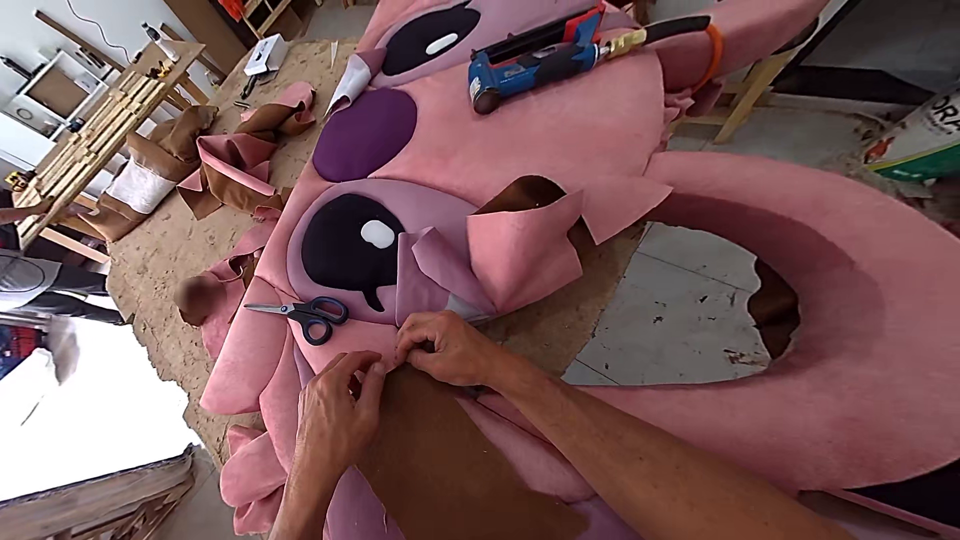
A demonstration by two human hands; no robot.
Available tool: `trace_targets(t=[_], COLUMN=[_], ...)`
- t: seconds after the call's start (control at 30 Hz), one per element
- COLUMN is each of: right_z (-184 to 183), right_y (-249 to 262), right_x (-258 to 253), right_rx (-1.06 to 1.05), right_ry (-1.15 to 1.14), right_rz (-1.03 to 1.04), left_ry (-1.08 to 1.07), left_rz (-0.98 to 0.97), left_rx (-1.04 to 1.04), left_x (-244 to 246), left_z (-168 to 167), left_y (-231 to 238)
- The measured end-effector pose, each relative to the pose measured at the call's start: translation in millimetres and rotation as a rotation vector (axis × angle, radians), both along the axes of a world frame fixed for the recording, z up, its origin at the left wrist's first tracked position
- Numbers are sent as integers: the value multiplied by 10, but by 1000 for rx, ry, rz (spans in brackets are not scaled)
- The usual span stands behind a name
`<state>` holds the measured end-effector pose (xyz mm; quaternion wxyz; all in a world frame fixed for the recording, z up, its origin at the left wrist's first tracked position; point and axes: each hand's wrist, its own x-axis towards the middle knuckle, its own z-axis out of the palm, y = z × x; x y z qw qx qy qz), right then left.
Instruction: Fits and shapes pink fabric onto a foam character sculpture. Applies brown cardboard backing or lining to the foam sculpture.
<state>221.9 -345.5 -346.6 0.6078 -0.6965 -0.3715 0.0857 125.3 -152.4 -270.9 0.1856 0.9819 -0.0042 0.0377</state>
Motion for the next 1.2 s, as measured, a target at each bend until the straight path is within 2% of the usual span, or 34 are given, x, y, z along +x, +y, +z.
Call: trace_targets(t=[0.1, 0.2, 0.43, 0.53, 0.67, 0.73, 0.9, 1.07, 1.2], right_z=[15, 15, 5, 49, 201, 235, 221, 213, 252], right_y=[-14, -16, -39, -58, -116, -135, -109, -122, -116], right_x=[-26, -59, -102, -99, -64, -34, -23, 5, 1], right_rx=[50, 88, 118, 108, 37, -20, -180, -169, -159], right_ry=[-18, -20, 45, 151, 447, 517, 413, 429, 463], right_rz=[-10, -19, -17, 9, 14, 15, 31, 49, 16], left_ry=[87, 214, 325, 351, 370, 368, 395, 444, 498], left_rz=[-43, -100, -146, -106, -79, -77, -12, 70, 15], left_rx=[8, -63, -246, -251, -241, -228, -240, -316, -433], left_x=[101, 176, 208, 221, 241, 243, 263, 288, 328], left_z=[47, 76, 63, 87, 93, 97, 119, 145, 170], left_y=[-31, -5, 78, 31, 1, -8, -87, -125, -58])
